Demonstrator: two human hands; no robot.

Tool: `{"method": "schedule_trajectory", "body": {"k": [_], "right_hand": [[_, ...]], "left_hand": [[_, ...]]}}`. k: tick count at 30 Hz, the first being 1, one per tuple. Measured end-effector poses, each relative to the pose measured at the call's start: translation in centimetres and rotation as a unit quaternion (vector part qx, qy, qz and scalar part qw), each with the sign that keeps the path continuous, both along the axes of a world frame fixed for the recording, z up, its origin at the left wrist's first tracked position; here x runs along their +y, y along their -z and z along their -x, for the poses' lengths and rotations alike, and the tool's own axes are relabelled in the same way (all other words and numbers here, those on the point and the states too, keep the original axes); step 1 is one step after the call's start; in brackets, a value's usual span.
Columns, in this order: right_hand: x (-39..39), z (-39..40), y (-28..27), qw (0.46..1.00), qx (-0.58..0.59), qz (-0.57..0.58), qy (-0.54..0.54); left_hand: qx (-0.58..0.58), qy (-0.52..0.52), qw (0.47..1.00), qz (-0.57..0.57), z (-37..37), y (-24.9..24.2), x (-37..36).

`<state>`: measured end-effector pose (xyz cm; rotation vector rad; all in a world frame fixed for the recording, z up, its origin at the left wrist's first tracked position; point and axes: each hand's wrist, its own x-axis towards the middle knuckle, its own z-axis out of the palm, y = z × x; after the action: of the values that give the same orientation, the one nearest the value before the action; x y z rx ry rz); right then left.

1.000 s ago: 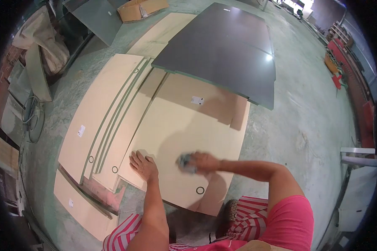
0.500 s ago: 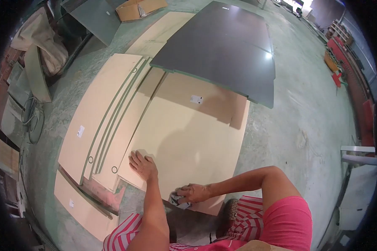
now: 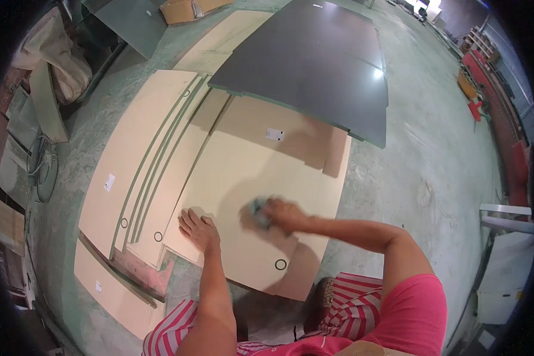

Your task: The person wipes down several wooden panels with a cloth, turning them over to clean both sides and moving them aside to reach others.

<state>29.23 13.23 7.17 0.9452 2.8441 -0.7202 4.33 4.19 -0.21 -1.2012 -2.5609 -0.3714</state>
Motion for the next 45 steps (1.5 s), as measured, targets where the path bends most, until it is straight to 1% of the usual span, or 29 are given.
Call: {"method": "schedule_trajectory", "body": {"k": [1, 3, 4, 5, 7, 9, 10, 11, 12, 13, 14, 15, 16, 17, 19, 21, 22, 23, 24, 25, 27, 31, 36, 37, 39, 42, 43, 44, 45], "right_hand": [[-2.7, 0.4, 2.3, 0.990, 0.082, -0.022, -0.111], [-7.8, 2.1, 0.3, 0.963, 0.115, 0.062, -0.234], [-9.2, 2.4, 0.1, 0.944, 0.106, 0.017, -0.313], [-9.9, 2.8, 0.0, 0.935, 0.081, 0.057, -0.341], [-9.0, 2.4, 1.9, 0.933, 0.152, -0.006, -0.325], [-5.6, 1.7, 4.1, 0.950, 0.173, -0.052, -0.253], [-3.2, 1.3, 4.0, 0.972, 0.169, -0.040, -0.161], [0.7, -0.3, 5.3, 0.984, 0.097, -0.046, -0.140], [4.2, -2.0, 6.7, 0.984, 0.094, -0.135, -0.073], [7.2, -2.9, 4.0, 0.996, -0.001, -0.039, 0.078], [11.9, -5.7, 8.8, 0.970, 0.070, -0.186, 0.142], [14.6, -7.3, 7.1, 0.951, 0.005, -0.137, 0.276], [15.8, -9.0, 4.3, 0.940, 0.022, -0.090, 0.328], [15.9, -9.4, 2.4, 0.902, 0.066, -0.135, 0.405], [14.5, -8.4, 0.4, 0.891, 0.155, -0.161, 0.396], [12.0, -5.6, 4.0, 0.929, 0.130, -0.156, 0.309], [9.7, -3.5, 4.4, 0.964, 0.102, -0.039, 0.244], [6.4, -1.7, 6.7, 0.972, 0.185, -0.093, 0.113], [2.9, 0.7, 4.8, 0.992, 0.126, 0.011, 0.008], [-0.6, 2.6, 5.5, 0.985, 0.106, -0.080, -0.111], [-4.7, 4.9, 3.7, 0.931, 0.204, -0.078, -0.291], [-5.1, 6.1, 3.4, 0.930, 0.186, -0.072, -0.309], [6.0, 1.8, 4.6, 0.988, 0.075, -0.134, -0.017], [8.0, 1.0, 3.8, 0.990, 0.024, -0.121, 0.067], [11.0, -0.7, 3.1, 0.968, 0.064, -0.129, 0.206], [10.5, -1.3, 2.2, 0.962, 0.092, -0.134, 0.220], [9.2, -1.1, 2.7, 0.979, 0.098, -0.065, 0.168], [6.5, 0.4, 2.6, 0.987, 0.048, -0.083, 0.129], [4.2, 0.8, 4.0, 0.996, 0.065, -0.062, 0.012]], "left_hand": [[0.008, 0.000, 1.000, -0.006, 0.2, 0.2, -0.1], [0.008, -0.002, 1.000, -0.003, 0.1, 0.1, -0.1], [0.004, -0.003, 1.000, -0.004, 0.1, 0.1, 0.0], [0.007, -0.004, 1.000, -0.001, 0.1, 0.1, 0.0], [0.009, -0.003, 1.000, -0.005, 0.1, 0.2, 0.0], [0.004, -0.008, 1.000, 0.001, 0.1, 0.2, 0.1], [-0.001, -0.009, 1.000, 0.005, 0.2, 0.3, 0.0], [0.000, -0.013, 1.000, 0.009, 0.2, 0.4, 0.0], [-0.001, -0.011, 1.000, 0.008, 0.3, 0.7, 0.0], [-0.003, -0.009, 1.000, 0.004, 0.3, 0.7, 0.0], [0.002, -0.006, 1.000, 0.003, 0.2, 0.3, 0.0], [0.004, -0.006, 1.000, 0.005, 0.2, 0.3, -0.1], [0.005, -0.003, 1.000, 0.006, 0.3, 0.3, -0.1], [0.006, 0.000, 1.000, 0.007, 0.3, 0.3, 0.0], [0.009, 0.001, 1.000, 0.004, 0.4, 0.1, 0.1], [0.010, 0.002, 1.000, 0.003, 0.2, 0.0, 0.0], [0.005, 0.002, 1.000, 0.002, 0.1, 0.0, 0.0], [0.000, 0.002, 1.000, 0.001, 0.2, -0.2, 0.1], [0.005, 0.003, 1.000, 0.002, 0.2, -0.2, 0.0], [0.004, 0.004, 1.000, -0.002, 0.1, -0.1, 0.0], [0.011, 0.004, 1.000, -0.006, 0.2, -0.1, 0.0], [0.002, -0.008, 1.000, 0.000, 0.1, 0.0, 0.1], [-0.001, -0.001, 1.000, 0.003, 0.2, -0.1, 0.1], [-0.002, 0.002, 1.000, 0.001, 0.1, -0.3, 0.2], [-0.012, 0.008, 1.000, 0.002, 0.0, -0.7, 0.0], [-0.021, 0.005, 1.000, 0.004, -0.1, -0.9, 0.0], [-0.023, 0.009, 1.000, 0.003, 0.0, -0.7, 0.1], [-0.013, 0.009, 1.000, 0.000, 0.1, -0.4, 0.0], [-0.004, 0.010, 1.000, -0.002, 0.1, -0.3, 0.0]]}}
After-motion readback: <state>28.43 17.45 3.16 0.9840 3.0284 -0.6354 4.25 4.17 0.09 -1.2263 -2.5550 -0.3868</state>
